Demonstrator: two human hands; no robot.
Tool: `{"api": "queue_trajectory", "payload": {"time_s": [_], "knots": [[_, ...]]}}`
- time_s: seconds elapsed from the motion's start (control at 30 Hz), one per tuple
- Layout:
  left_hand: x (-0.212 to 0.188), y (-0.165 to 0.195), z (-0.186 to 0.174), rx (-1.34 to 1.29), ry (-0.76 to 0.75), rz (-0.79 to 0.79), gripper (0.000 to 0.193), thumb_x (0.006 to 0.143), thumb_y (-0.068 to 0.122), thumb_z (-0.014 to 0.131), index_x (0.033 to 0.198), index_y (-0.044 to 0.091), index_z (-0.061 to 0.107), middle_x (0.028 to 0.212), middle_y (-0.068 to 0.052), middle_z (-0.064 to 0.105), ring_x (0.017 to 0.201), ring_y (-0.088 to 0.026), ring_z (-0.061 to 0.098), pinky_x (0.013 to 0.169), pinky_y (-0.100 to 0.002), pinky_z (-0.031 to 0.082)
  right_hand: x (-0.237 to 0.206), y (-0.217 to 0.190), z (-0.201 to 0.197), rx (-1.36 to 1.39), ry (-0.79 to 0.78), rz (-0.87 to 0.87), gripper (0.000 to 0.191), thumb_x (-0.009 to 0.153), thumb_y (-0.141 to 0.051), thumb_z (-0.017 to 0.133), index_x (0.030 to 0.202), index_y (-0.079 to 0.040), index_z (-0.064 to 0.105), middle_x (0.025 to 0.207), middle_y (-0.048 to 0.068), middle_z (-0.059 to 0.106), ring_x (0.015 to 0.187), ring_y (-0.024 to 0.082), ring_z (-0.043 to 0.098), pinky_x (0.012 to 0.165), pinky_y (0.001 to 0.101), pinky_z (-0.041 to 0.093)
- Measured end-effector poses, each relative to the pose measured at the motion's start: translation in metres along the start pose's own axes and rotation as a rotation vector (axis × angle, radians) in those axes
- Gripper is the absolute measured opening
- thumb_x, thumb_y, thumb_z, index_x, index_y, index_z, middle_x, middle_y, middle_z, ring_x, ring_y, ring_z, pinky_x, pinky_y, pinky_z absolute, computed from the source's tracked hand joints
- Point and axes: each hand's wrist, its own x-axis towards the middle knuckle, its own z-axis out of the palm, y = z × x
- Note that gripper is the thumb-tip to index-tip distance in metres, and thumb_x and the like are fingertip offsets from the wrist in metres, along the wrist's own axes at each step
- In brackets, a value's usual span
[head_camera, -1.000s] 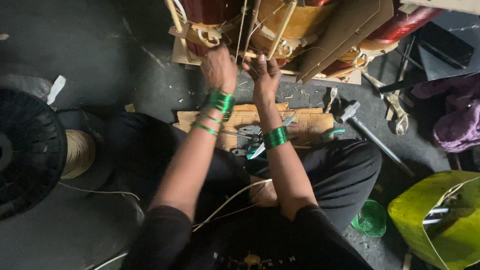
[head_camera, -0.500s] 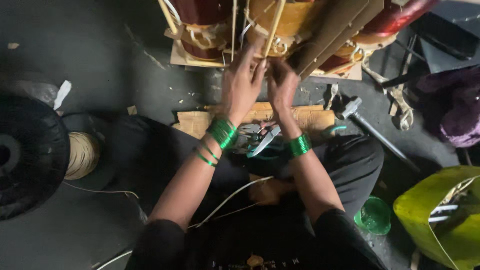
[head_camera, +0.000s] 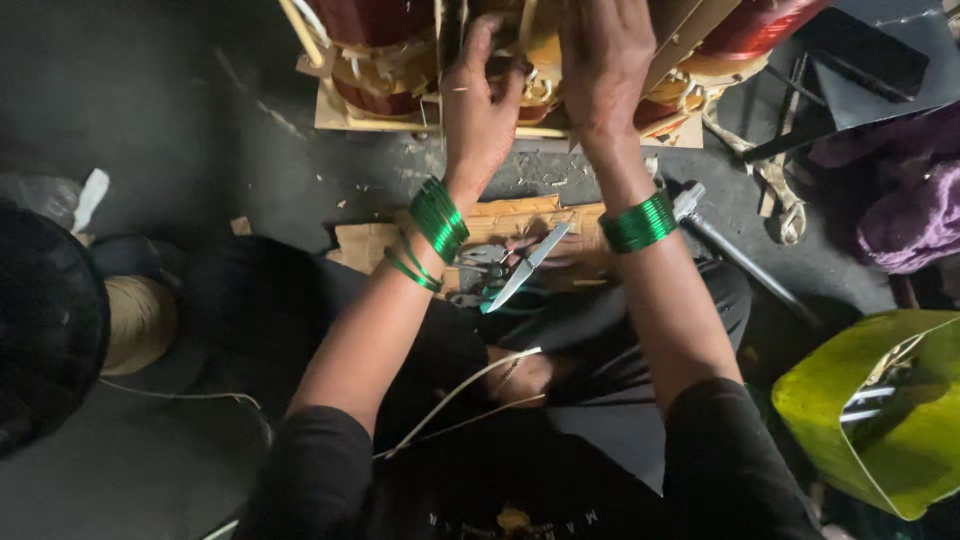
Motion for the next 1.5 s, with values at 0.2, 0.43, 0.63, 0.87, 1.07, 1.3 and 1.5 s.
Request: {"api": "queue_trajectory", "payload": {"time_s": [0.2, 0.43, 0.63, 0.87, 1.07, 1.3, 1.5], "knots": [[0.011, -0.011, 0.003, 0.053, 0.049, 0.08, 0.051, 0.093, 0.002, 0.074, 0.141, 0.002, 0.055, 0.126, -0.013, 0.075, 0.094, -0.019, 0.074, 0.082, -0.032, 0.062, 0.001, 0.013, 0.001, 0.019, -0.058, -0.071, 0.028, 0.091, 0.003, 0.077, 0.112, -0.002, 0.061, 0.101, 0.017, 0.063, 0.096, 0.041, 0.06, 0.081, 0.0499, 0.049], [0.009, 0.014, 0.001, -0.194, 0.024, -0.143, 0.033, 0.099, 0.005, 0.063, 0.132, 0.003, 0.065, 0.107, -0.01, 0.081, 0.072, -0.008, 0.073, 0.056, -0.026, 0.064, 0.004, 0.005, 0.0, 0.009, -0.087, -0.044, 0.028, 0.096, 0.001, 0.08, 0.117, -0.003, 0.061, 0.107, 0.016, 0.061, 0.103, 0.039, 0.058, 0.086, 0.0494, 0.047], [0.009, 0.021, 0.0, -0.04, 0.134, 0.03, 0.027, 0.097, 0.009, 0.067, 0.124, 0.008, 0.069, 0.102, -0.009, 0.079, 0.079, -0.02, 0.077, 0.068, -0.033, 0.062, 0.018, -0.01, -0.025, -0.159, -0.195, -0.227, 0.046, 0.085, 0.01, 0.07, 0.127, -0.008, 0.064, 0.116, 0.013, 0.054, 0.107, 0.035, 0.057, 0.085, 0.0481, 0.05], [0.012, 0.015, 0.001, 0.12, 0.207, 0.179, 0.027, 0.099, 0.02, 0.074, 0.123, 0.014, 0.062, 0.104, -0.01, 0.077, 0.092, -0.033, 0.074, 0.08, -0.041, 0.057, 0.025, -0.034, -0.049, -0.28, -0.368, -0.438, 0.043, 0.084, 0.005, 0.07, 0.125, -0.008, 0.066, 0.116, 0.019, 0.054, 0.102, 0.037, 0.058, 0.069, 0.0417, 0.051], [-0.016, 0.012, -0.009, 0.194, 0.103, 0.132, 0.083, 0.082, 0.003, 0.082, 0.154, 0.016, 0.043, 0.14, -0.017, 0.064, 0.118, -0.037, 0.066, 0.098, -0.042, 0.057, 0.001, -0.031, -0.038, -0.291, -0.458, -0.356, 0.024, 0.096, -0.003, 0.072, 0.119, -0.006, 0.063, 0.125, 0.011, 0.054, 0.112, 0.032, 0.057, 0.092, 0.045, 0.056], [-0.05, -0.012, -0.009, 0.054, 0.111, 0.167, 0.088, 0.08, -0.013, 0.077, 0.155, 0.016, 0.043, 0.154, -0.013, 0.054, 0.144, -0.034, 0.053, 0.12, -0.041, 0.048, -0.037, -0.06, -0.004, -0.079, -0.403, -0.16, 0.028, 0.095, -0.004, 0.074, 0.122, 0.0, 0.066, 0.119, 0.013, 0.058, 0.106, 0.035, 0.062, 0.085, 0.0436, 0.057], [-0.054, -0.032, 0.015, -0.057, 0.198, 0.008, 0.047, 0.087, -0.004, 0.078, 0.13, 0.006, 0.061, 0.122, -0.011, 0.072, 0.111, -0.026, 0.07, 0.099, -0.038, 0.056, -0.064, -0.047, -0.018, 0.205, -0.37, 0.093, 0.028, 0.097, 0.01, 0.066, 0.123, 0.0, 0.067, 0.123, 0.016, 0.064, 0.106, 0.036, 0.066, 0.087, 0.0438, 0.058]]}}
